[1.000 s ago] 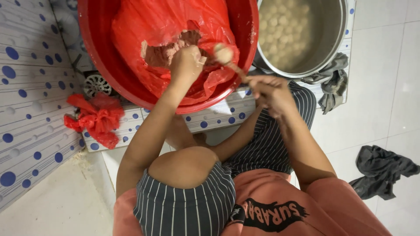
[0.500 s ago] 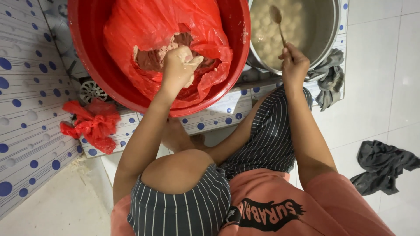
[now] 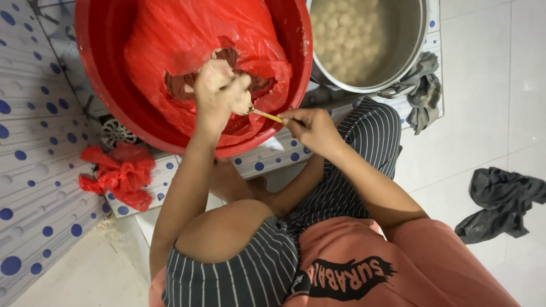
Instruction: Scooping meat mixture with a spoon and dropping it into a pot of water to form meatballs.
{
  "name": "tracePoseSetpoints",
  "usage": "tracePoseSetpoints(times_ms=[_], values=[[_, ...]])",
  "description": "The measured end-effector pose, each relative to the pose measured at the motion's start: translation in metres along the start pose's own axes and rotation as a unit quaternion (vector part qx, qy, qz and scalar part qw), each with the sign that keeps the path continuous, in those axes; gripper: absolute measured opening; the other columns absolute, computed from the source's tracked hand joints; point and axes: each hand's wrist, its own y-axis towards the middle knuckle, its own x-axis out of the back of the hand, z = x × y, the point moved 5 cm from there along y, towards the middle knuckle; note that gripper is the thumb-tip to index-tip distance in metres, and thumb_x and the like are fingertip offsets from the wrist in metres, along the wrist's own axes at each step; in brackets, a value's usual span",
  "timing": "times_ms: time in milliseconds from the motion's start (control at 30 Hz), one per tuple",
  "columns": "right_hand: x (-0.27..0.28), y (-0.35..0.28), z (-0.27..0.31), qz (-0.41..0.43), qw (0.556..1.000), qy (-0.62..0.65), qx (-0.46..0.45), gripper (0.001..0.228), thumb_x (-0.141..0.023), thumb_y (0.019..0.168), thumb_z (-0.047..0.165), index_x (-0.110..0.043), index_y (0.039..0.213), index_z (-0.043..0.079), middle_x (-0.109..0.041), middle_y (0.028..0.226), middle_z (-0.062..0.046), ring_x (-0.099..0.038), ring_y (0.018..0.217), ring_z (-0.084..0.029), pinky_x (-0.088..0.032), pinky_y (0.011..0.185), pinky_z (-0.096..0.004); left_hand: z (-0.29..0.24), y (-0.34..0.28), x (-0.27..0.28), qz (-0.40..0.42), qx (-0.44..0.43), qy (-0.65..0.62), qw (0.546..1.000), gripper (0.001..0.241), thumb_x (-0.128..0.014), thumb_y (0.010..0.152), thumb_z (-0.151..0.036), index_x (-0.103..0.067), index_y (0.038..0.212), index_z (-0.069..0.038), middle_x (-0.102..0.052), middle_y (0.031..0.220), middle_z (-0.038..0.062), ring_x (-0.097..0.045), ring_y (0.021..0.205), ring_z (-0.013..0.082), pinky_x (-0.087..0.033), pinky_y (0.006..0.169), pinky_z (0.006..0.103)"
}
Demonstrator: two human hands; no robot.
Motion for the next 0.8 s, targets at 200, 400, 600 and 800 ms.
tracePoseSetpoints(times_ms=[200,400,600,800], values=[[0.012,0.004,0.007,-0.003,0.999,0.048,-0.016,0.016,-0.067,0.098,0.007,-0.081,0.108,0.005,-0.064,0.058,-0.007,-0.057,0.057,-0.012,-0.05,0.059,-0.027,0.084,0.004,0.013,0.041,-0.409,0.4,0.819,0.021,-0.091,0.084,-0.029,-0.075,0.091,-0.017,-0.073,0.096,0.008,-0.072,0.091,0.0277,-0.052,0.094,0.04],[0.037,0.001,0.038,0.058,0.998,-0.037,-0.002,0.02,-0.066,0.093,-0.002,-0.079,0.108,-0.002,-0.068,0.064,-0.024,-0.062,0.052,-0.027,-0.05,0.055,-0.038,0.032,0.015,0.016,-0.021,-0.067,0.139,0.988,0.026,-0.083,0.09,0.001,-0.058,0.094,0.002,-0.039,0.058,-0.006,-0.048,0.048,0.0072,-0.048,0.044,0.0233],[0.087,-0.003,-0.061,-0.147,0.985,0.077,-0.039,0.01,-0.07,0.102,0.006,-0.078,0.096,0.002,-0.063,0.062,-0.011,-0.055,0.049,-0.012,-0.042,0.048,-0.026,0.047,0.021,0.033,-0.087,-0.019,0.114,0.989,0.031,-0.092,0.074,0.004,-0.066,0.089,-0.005,-0.058,0.065,0.001,-0.06,0.057,0.0105,-0.055,0.052,0.0241],[0.1,-0.005,-0.135,-0.359,0.916,0.18,-0.026,0.024,-0.067,0.1,0.015,-0.077,0.117,0.003,-0.056,0.063,-0.002,-0.042,0.051,-0.006,-0.028,0.042,-0.022,0.026,0.009,0.022,-0.054,-0.087,0.127,0.987,0.034,-0.098,0.071,-0.008,-0.071,0.091,-0.01,-0.075,0.089,0.003,-0.072,0.085,0.013,-0.062,0.078,0.0258]])
